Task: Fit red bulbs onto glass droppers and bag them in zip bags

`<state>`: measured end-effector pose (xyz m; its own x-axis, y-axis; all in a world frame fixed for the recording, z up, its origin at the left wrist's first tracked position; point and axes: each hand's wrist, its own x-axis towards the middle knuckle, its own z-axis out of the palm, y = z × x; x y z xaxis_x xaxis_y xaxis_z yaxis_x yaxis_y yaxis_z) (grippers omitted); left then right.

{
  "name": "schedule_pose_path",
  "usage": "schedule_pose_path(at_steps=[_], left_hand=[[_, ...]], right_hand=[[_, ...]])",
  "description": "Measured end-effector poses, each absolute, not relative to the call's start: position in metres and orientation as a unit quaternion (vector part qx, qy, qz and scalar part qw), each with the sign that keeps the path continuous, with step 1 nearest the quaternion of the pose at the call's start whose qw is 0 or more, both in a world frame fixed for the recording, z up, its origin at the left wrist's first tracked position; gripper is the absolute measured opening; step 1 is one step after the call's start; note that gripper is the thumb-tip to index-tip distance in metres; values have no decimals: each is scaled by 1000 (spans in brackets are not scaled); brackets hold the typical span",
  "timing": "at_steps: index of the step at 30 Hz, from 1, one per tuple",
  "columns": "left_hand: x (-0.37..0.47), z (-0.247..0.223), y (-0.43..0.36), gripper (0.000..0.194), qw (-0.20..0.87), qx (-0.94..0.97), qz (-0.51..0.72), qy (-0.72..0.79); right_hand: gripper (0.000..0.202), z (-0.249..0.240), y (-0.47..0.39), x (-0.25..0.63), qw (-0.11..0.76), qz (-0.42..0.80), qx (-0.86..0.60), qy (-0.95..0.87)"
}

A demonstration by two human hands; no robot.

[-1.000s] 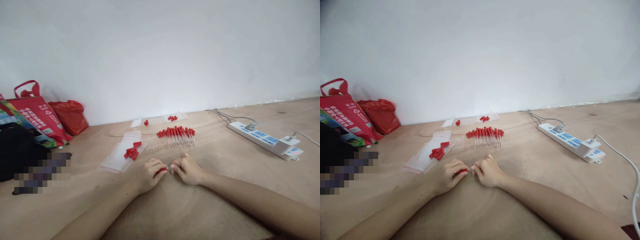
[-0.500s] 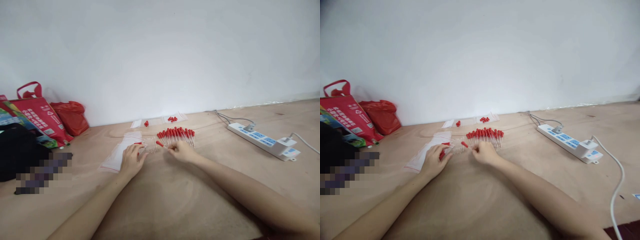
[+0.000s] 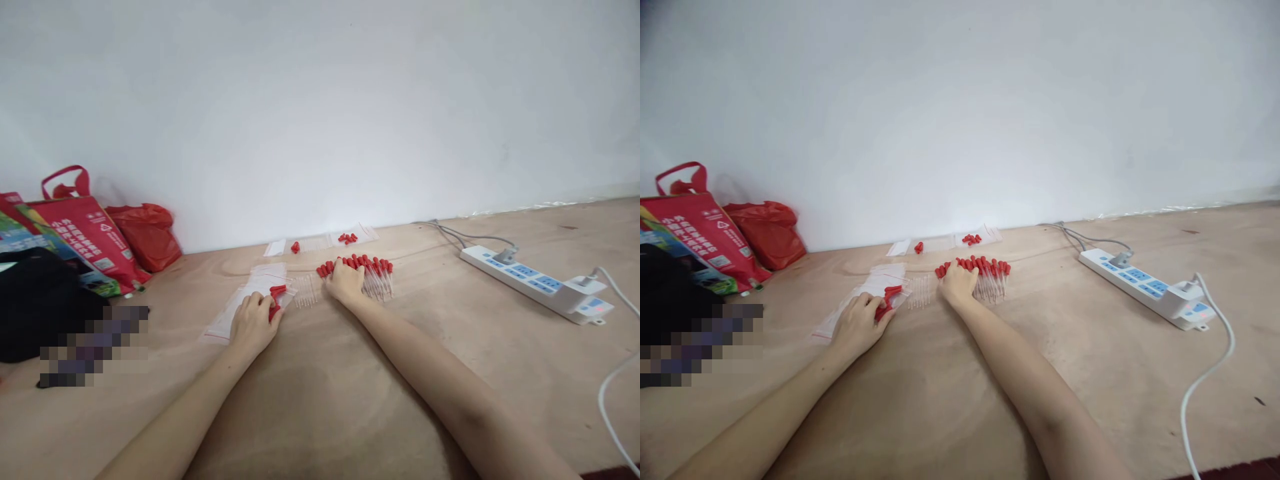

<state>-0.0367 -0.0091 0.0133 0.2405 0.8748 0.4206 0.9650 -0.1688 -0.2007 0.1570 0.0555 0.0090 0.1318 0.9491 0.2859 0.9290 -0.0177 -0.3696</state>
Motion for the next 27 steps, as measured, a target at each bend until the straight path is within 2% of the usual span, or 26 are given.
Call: schedule_pose_path(at_steps=[6,15,19,23,27], left_hand=[[-30,20,-16,23,197,-741,-48,-640],[-24,23,-23,20,192,-729,17,-657],[-23,17,-19,13,193,-765,-90,-607],[-16,5,-19,9,80,-821,-249,-508],[-2,-2,-26,11,25,-848,-296,-439]], right_hand=[[24,12,47,139,225,6,-653,-723],[19,13,51,119,145,47,-668,-728],[22,12,43,125,155,27,-666,-730],[25,3,24,152,231,-47,-613,-754],[20,-16,0,200,284,-25,-517,-807]])
